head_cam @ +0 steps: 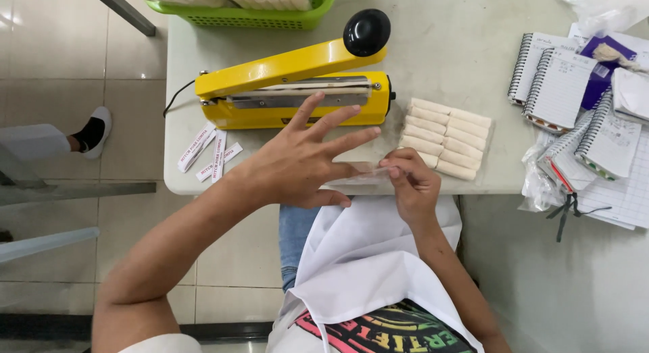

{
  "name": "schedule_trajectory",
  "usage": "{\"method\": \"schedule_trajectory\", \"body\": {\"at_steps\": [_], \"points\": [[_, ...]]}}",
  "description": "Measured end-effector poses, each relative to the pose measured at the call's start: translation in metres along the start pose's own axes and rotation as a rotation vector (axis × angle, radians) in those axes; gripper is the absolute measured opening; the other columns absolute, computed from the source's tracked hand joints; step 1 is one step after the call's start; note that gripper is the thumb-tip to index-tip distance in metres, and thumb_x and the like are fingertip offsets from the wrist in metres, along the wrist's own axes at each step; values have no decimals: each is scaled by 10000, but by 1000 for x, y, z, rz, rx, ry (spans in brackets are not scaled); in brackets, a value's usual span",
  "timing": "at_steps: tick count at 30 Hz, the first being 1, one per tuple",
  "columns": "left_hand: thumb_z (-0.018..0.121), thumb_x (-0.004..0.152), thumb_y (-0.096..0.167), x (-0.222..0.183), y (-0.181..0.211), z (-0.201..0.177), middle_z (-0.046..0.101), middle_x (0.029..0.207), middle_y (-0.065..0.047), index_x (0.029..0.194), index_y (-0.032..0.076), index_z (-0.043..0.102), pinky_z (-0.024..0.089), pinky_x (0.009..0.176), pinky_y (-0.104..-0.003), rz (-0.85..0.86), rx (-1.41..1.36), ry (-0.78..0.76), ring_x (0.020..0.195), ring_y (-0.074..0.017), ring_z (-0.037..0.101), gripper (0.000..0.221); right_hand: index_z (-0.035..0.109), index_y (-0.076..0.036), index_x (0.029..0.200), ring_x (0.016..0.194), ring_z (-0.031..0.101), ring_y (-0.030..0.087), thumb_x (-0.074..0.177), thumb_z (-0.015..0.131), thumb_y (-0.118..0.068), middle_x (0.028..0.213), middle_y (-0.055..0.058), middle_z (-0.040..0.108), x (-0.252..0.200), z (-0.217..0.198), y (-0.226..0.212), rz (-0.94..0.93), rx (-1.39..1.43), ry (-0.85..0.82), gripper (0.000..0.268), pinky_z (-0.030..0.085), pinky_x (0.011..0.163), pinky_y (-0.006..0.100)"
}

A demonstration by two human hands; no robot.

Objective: The person is manually packing stacks of food sticks into plastic bags and sealing them using a yellow heat sealer.

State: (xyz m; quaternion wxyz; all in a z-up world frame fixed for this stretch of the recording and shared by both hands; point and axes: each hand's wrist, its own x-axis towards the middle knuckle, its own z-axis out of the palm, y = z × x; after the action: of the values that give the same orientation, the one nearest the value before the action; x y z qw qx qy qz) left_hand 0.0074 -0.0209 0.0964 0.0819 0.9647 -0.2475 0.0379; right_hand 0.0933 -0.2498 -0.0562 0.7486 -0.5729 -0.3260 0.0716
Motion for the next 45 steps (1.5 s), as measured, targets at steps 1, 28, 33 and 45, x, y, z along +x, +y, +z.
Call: {"method": "schedule_trajectory", "body": {"at_steps": [1,28,33,45], "points": [[697,826,654,1,1,-1,503,1553,-1,1168,408,765,100,1174,-740,0,30,-31,1524,-356,272,427,735,85,1012,871,634,208,1002,662,-145,966,198,647,-1,2,0,-9,16,27,242,481,832,339],[801,886,194,-29,4,47,713,922,-15,1261,181,640,544,859,-427,-188,-445,325,860,-240,722,408,656,103,1230,1021,649,198,710,903,-359,1165,198,668,18,-18,-12,136,38,-199,738,511,947,308],[752,957,153,-37,9,72,754,1074,46,1002,155,651,572,768,-351,-258,-500,574,827,-199,717,110,786,34,989,834,685,213,857,829,-51,973,169,734,31,-16,-29,60,-156,-341,163,550,775,294],[867,811,34,-12,17,176,760,861,-79,989,38,763,560,783,-355,-466,-1422,734,862,-109,645,206,764,18,884,667,548,132,928,786,16,771,127,689,59,-15,-13,28,-268,-169,49,468,628,274]]}}
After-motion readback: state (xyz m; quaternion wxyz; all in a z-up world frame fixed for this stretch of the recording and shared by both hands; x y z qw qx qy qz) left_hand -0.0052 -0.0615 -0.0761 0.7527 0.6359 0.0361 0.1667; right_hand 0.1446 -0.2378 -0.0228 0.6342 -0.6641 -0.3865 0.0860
